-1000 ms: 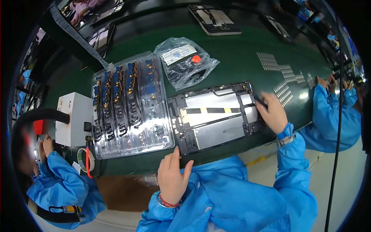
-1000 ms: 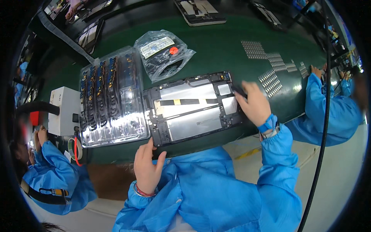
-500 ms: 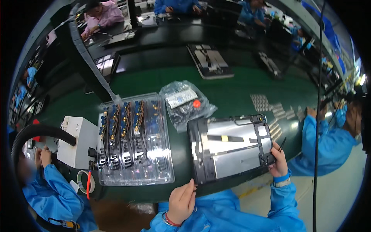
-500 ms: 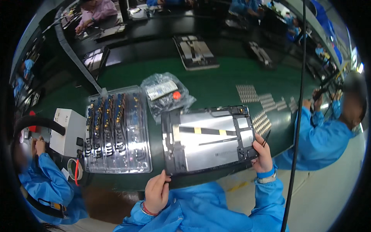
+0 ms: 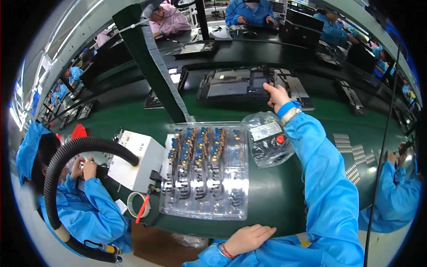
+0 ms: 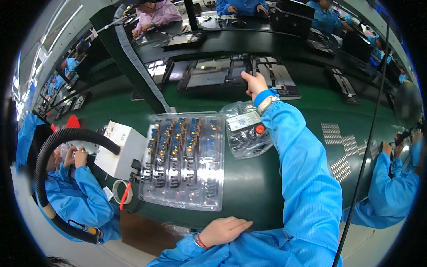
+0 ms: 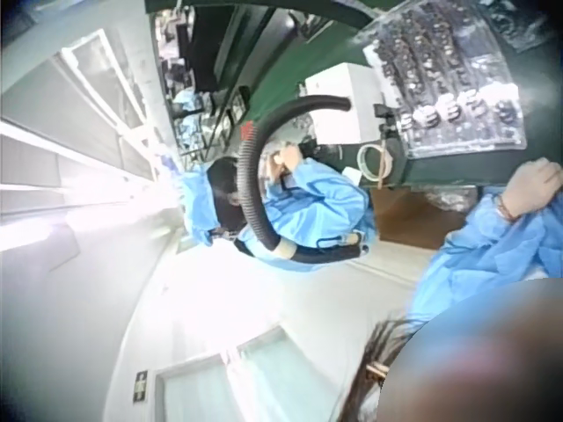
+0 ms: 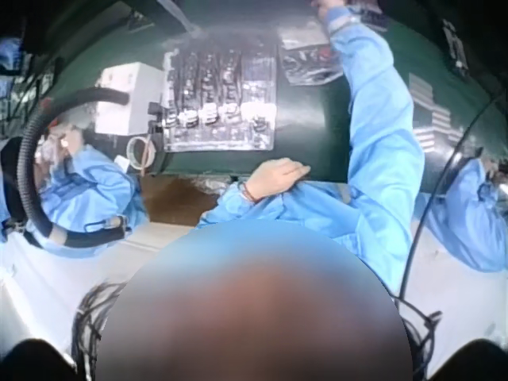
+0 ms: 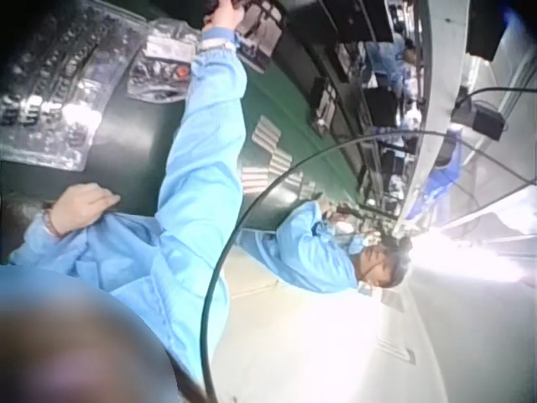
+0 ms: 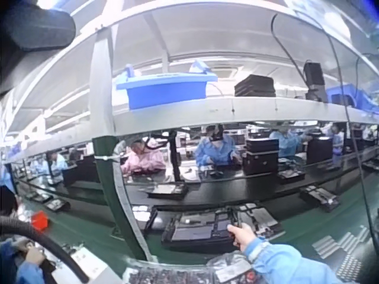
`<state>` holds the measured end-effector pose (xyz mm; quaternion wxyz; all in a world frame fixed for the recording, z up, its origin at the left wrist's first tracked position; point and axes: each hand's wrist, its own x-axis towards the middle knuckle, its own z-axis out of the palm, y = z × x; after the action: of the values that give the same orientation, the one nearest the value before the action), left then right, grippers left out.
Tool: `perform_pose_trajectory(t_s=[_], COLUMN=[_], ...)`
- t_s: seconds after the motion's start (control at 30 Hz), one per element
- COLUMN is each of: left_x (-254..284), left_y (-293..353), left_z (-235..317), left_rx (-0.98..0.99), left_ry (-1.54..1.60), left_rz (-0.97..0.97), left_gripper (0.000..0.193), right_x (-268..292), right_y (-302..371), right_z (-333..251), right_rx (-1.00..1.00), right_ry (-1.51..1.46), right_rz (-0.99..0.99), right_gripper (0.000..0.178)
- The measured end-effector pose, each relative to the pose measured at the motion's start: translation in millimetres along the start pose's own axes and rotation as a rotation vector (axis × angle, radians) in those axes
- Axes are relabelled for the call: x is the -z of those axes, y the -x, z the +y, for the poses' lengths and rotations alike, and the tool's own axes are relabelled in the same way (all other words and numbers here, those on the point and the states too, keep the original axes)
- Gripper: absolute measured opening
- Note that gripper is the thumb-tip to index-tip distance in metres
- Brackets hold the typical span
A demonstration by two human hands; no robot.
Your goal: The person assembles electronic components on a green workbench in a factory setting. They use a black pen-like tool to manipulate small parts and connect cables to a circuit board, handling multiple units sequentially.
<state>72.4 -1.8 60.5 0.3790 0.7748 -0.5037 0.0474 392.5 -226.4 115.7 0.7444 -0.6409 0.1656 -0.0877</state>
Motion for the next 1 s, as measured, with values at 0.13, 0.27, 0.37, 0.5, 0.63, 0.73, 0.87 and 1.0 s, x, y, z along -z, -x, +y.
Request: perform_pose_trajectory(t_s=[0.13,0.27,0.37,0.5,0.63,0.73,0.87,1.0], left_x=[-4.1,-5.6,-8.4,-5.7,-1.0,-0.3,-26.1,-67.4], left_y=[1.1,3.4,4.0,0.6,6.0,27.9,82.5,124.6], left_z=[-2.9,-1.8,-1.8,0.3,3.8,10.6,15.2,-5.3], left_rx=[-0.021,0.007,0.031,0.026,-0.129,-0.190,0.181,0.821], left_ry=[0.055,0.089,0.093,0.063,0.032,0.139,0.458,0.828], left_rz=[0.008,-0.019,-0.033,-0.006,0.026,0.067,0.131,0.185], left_gripper=[0.037,0.039,0.040,0.037,0.029,0.022,0.018,0.019], right_x=[-18.2,-18.2,-15.6,-8.2,-5.5,18.9,44.5,82.9], right_y=[-27.1,-43.6,-52.3,-50.6,8.9,48.9,119.9,125.9], right_z=[27.5,36.4,40.3,26.9,-29.3,-59.3,-68.0,-44.9], right_rx=[-0.060,-0.208,-0.283,-0.304,-0.118,-0.176,-0.085,0.283], right_ry=[0.037,0.179,0.213,0.147,-0.005,-0.174,-0.225,0.184], right_rz=[-0.020,-0.054,-0.107,-0.191,-0.116,-0.299,-0.361,-0.308], right_gripper=[0.027,0.032,0.031,0.030,0.014,0.013,0.013,0.013])
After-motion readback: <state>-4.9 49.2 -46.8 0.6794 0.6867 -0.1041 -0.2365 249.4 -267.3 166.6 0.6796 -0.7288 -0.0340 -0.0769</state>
